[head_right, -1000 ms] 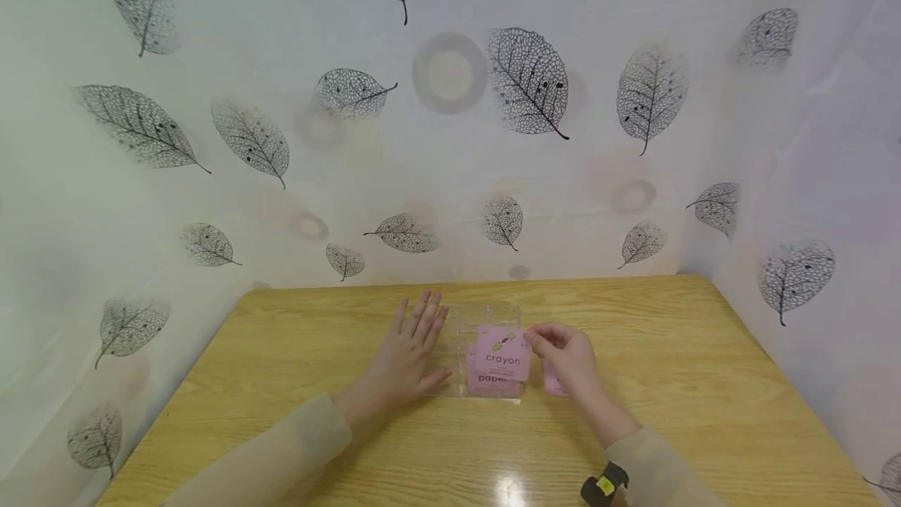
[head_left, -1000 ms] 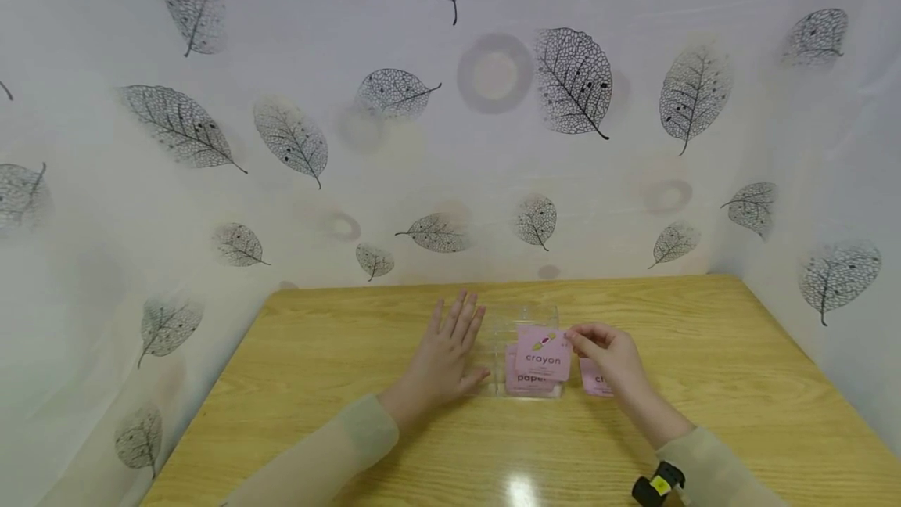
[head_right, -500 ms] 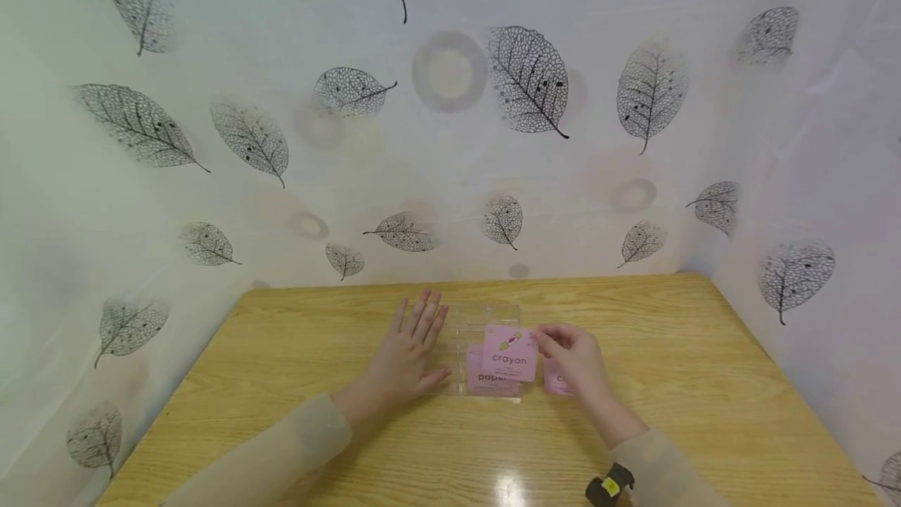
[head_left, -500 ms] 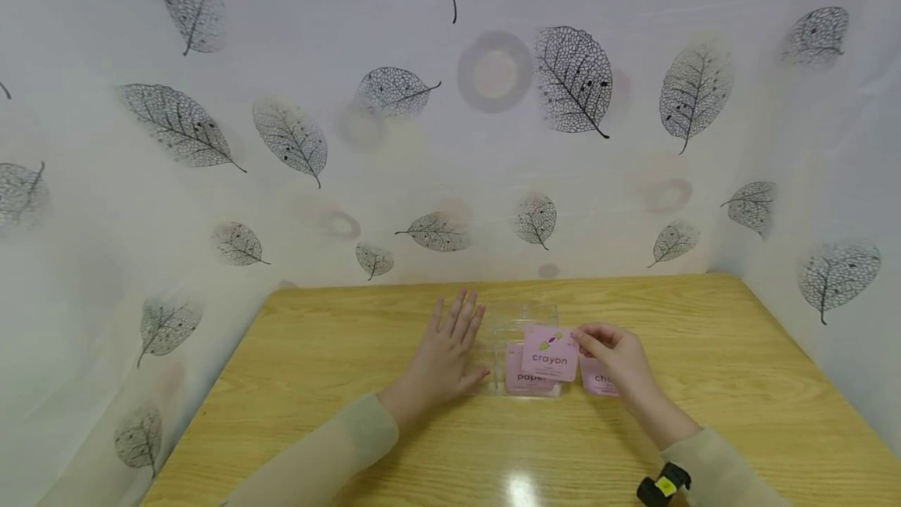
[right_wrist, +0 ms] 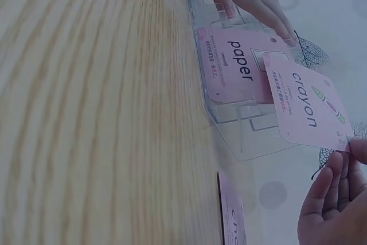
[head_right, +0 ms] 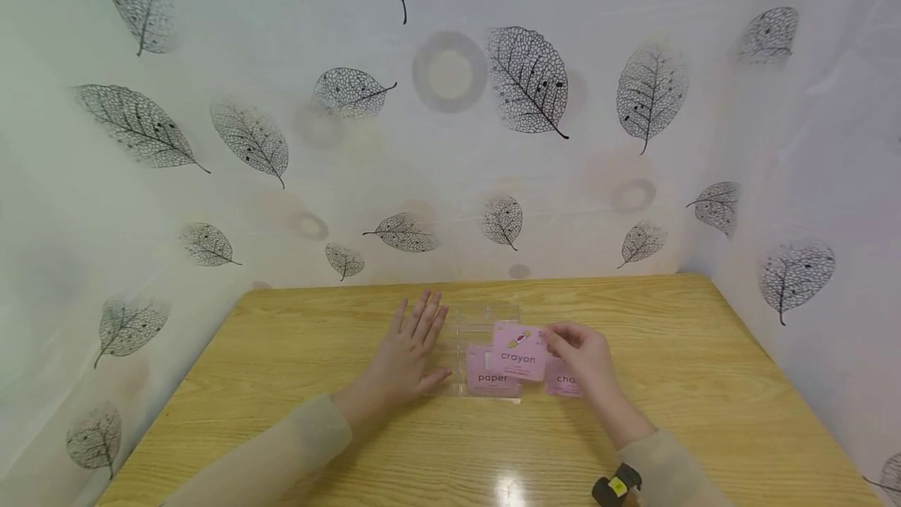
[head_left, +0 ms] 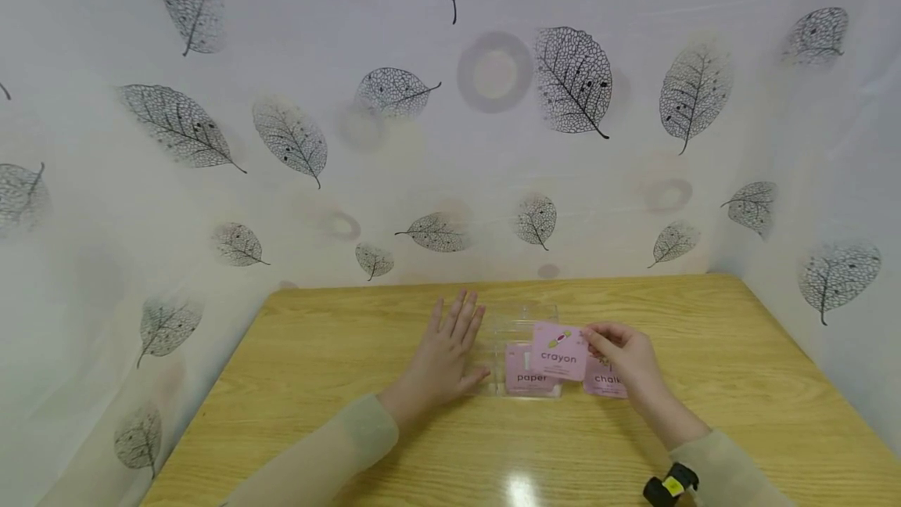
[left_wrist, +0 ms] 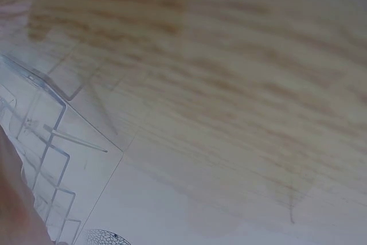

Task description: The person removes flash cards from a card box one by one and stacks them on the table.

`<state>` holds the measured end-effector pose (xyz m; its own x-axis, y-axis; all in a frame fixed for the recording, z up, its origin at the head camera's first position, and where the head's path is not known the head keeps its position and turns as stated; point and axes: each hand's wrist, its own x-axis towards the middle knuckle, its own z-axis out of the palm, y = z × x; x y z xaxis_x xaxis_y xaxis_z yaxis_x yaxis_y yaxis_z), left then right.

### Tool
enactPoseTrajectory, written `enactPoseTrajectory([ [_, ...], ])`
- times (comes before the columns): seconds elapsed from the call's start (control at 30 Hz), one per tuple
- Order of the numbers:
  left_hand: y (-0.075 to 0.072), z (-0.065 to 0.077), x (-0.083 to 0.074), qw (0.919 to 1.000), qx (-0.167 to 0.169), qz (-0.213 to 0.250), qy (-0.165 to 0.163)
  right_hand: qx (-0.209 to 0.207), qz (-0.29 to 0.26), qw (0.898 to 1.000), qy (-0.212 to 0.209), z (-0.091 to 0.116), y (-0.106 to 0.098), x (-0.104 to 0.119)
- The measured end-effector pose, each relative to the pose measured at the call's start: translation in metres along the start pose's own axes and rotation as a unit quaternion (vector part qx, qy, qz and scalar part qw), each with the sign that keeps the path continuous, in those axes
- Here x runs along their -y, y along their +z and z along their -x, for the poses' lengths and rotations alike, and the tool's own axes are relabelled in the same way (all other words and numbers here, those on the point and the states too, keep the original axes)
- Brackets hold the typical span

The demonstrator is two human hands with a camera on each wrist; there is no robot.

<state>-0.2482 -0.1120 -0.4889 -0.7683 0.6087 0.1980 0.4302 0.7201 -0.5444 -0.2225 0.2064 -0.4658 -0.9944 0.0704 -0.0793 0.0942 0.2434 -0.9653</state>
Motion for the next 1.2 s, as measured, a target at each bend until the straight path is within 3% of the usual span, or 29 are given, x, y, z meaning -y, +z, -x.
enactPoseTrajectory([
  [0.9,-0.002,0.000,0.000,0.9998,0.008,0.018,-0.003,-0.013,-0.004,1.000,0.002,0.000,-0.016,-0.005],
  [1.2,-0.002,0.001,0.001,0.9998,0.008,0.017,-0.001,-0.020,-0.003,1.000,-0.023,0.000,-0.023,-0.011],
])
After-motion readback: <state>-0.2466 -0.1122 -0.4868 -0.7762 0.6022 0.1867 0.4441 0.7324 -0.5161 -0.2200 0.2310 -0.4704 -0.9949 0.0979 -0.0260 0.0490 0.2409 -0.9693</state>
